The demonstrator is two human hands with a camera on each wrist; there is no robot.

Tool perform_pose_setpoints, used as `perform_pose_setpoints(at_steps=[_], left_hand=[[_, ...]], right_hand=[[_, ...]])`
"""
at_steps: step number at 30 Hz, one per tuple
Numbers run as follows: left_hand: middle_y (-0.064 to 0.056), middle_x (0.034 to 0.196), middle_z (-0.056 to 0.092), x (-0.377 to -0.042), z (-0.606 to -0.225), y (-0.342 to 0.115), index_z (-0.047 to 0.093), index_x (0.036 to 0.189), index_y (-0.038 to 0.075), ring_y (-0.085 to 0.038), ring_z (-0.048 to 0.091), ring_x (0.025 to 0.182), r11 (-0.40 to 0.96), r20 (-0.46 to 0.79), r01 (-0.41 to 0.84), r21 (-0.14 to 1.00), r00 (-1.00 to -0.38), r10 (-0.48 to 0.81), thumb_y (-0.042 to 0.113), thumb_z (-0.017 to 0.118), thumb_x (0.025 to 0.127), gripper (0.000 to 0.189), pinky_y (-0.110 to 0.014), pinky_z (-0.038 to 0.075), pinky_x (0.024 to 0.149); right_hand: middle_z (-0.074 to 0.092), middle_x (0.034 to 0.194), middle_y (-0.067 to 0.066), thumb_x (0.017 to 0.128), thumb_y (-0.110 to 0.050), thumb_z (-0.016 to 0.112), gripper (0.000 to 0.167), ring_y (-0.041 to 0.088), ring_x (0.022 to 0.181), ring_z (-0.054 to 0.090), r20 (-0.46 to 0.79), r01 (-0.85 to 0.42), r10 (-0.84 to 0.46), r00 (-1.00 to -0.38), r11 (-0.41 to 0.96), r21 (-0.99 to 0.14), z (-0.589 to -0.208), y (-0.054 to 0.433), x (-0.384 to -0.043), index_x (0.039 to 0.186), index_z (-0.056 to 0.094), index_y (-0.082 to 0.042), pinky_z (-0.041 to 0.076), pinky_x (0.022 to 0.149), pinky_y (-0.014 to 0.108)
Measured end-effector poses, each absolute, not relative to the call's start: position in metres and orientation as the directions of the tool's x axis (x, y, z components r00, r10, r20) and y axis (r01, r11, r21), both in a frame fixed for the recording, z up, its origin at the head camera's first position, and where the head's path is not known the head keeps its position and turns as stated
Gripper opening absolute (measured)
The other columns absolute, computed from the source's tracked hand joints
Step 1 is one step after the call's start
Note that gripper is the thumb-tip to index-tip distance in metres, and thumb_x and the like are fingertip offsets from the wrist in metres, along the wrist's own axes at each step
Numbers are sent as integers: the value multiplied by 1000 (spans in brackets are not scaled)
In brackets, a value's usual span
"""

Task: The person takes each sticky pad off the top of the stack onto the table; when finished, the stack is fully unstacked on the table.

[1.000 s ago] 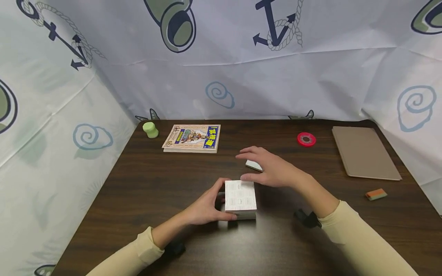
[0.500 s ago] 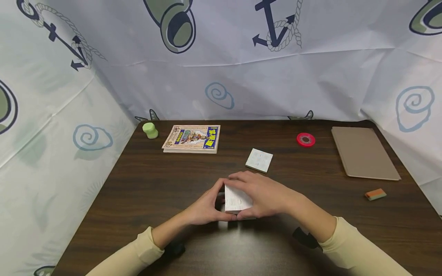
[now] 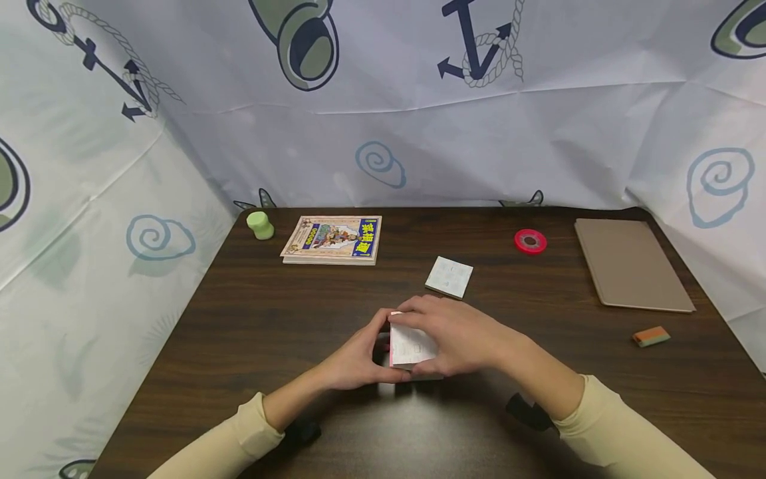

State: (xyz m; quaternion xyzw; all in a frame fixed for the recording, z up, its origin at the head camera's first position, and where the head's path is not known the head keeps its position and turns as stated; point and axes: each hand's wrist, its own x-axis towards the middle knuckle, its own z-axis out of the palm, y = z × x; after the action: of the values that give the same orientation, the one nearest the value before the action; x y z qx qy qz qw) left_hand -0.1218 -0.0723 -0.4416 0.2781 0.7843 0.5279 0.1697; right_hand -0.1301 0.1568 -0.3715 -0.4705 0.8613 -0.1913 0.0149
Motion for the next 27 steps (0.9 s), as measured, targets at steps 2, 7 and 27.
perform_pose_setpoints(at_steps=[2,7,27], left_hand=[[4,131,50,-121,-437,-73,36,137,23,-17,52,118,289,25,258,922,-784,620,20,88,74,82,-36,46,96],[2,134,49,-120,-430,-73,36,139,19,-18,50,122,330,5,262,907,-789,615,23,87,75,82,-39,45,98],[2,130,50,-122,-440,-74,34,139,20,-19,51,118,379,-6,277,883,-800,599,28,88,73,86,-37,47,96]], right_hand=[[49,137,-9,75,-40,83,70,12,118,51,144,-785,-807,-573,490,-378,-368,160,-131,136,58,-18,48,89,36],[50,136,-11,74,-42,84,70,11,116,51,115,-712,-758,-642,534,-456,-359,175,-142,136,58,-21,48,88,36],[56,130,16,75,-31,84,68,32,115,55,69,-460,-472,-879,800,-384,-443,268,-218,132,59,-6,44,93,54]])
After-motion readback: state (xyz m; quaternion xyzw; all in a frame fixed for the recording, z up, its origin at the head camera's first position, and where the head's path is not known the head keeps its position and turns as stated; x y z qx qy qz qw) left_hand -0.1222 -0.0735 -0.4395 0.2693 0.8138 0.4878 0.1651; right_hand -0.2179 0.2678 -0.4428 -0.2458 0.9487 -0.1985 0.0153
